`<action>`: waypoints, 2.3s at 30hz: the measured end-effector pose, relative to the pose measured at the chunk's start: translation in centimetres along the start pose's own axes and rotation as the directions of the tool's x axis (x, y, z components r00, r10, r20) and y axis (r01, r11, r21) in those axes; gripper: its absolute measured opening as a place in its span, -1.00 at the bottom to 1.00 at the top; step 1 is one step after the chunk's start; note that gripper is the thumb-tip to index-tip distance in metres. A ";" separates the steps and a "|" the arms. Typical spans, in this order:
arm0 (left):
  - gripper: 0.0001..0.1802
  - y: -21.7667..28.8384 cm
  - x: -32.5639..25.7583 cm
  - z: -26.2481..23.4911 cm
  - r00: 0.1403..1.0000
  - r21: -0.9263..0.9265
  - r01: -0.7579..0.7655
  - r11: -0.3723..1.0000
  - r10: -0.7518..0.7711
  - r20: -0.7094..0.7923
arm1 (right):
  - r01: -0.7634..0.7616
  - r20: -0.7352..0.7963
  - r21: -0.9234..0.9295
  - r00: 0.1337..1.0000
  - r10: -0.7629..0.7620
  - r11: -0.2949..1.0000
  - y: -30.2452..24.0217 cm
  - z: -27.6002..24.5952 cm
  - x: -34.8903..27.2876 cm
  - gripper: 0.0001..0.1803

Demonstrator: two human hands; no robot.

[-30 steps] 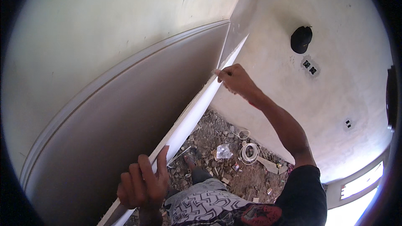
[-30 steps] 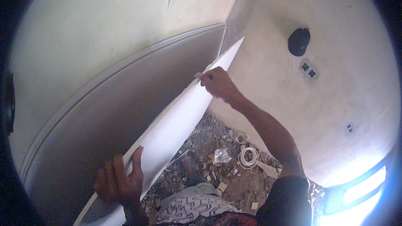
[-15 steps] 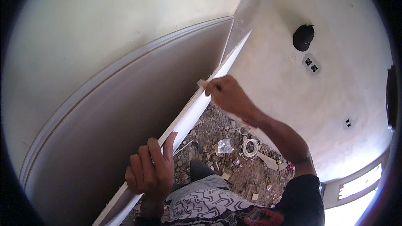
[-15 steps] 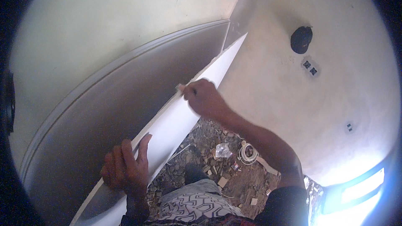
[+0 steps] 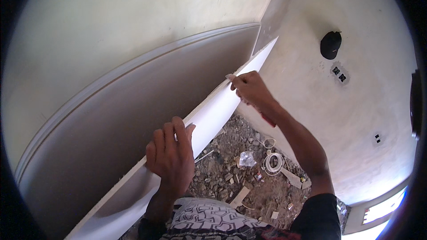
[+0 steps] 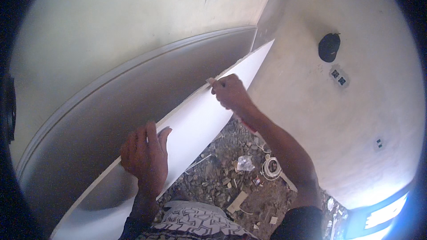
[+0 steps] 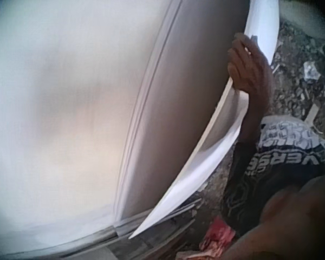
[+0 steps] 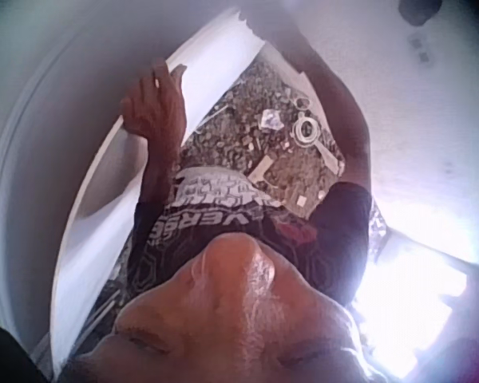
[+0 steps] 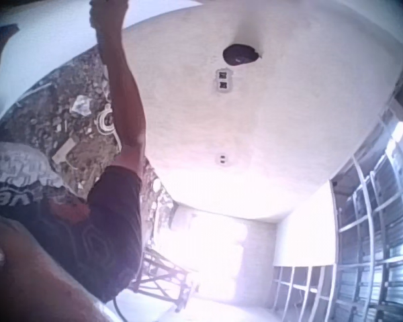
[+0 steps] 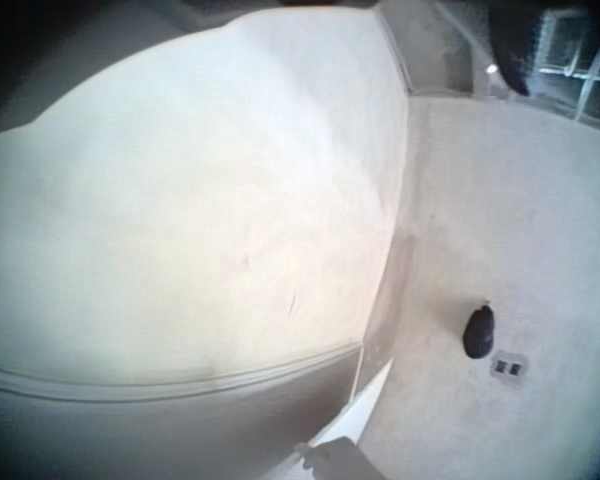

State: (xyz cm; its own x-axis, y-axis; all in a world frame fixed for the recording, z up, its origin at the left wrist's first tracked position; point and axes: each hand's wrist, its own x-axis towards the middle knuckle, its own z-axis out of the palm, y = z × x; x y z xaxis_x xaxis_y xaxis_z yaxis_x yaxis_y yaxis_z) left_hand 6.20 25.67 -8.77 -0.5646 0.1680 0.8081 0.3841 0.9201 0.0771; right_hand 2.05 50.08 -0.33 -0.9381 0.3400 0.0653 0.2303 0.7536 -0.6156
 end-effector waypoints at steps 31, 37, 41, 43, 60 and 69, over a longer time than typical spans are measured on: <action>-0.41 -21.6 -9.6 -20.8 0.994 0.181 0.083 0.980 -0.093 0.053 | 0.027 -0.132 -0.014 0.991 -0.028 1.000 -5.4 3.1 -3.8 -0.55; -0.48 -22.5 -10.2 -20.5 0.999 0.116 0.002 0.993 -0.007 0.046 | 0.029 -0.177 0.040 0.984 -0.021 0.999 -5.7 4.0 -4.6 -0.53; -0.51 -22.0 -10.0 -21.6 0.996 0.118 -0.024 0.993 0.014 0.086 | -0.099 -0.098 0.203 0.988 0.120 0.974 -6.8 4.5 -7.0 -0.55; -0.52 -22.0 -9.8 -21.5 0.996 0.115 -0.031 0.993 0.021 0.090 | -0.095 -0.188 0.235 0.972 0.141 0.967 -6.0 3.3 -6.6 -0.54; -0.52 -22.8 -9.7 -21.2 0.992 0.127 -0.045 0.991 0.029 0.124 | -0.020 -0.186 0.050 0.982 0.029 0.999 -9.6 5.9 -9.1 -0.47; -0.55 -22.9 -9.6 -21.5 0.985 0.148 -0.061 0.987 0.036 0.167 | -0.043 -0.044 0.095 0.998 0.048 0.995 -11.6 6.7 -10.6 -0.49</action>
State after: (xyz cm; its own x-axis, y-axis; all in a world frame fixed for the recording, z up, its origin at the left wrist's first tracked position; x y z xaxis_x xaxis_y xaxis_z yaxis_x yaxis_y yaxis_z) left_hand 18.56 -4.64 -5.77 -0.6646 0.2581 0.7012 0.3056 0.9503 -0.0601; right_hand 7.60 33.94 0.85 -0.9138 0.4000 0.0701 0.2455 0.6816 -0.6893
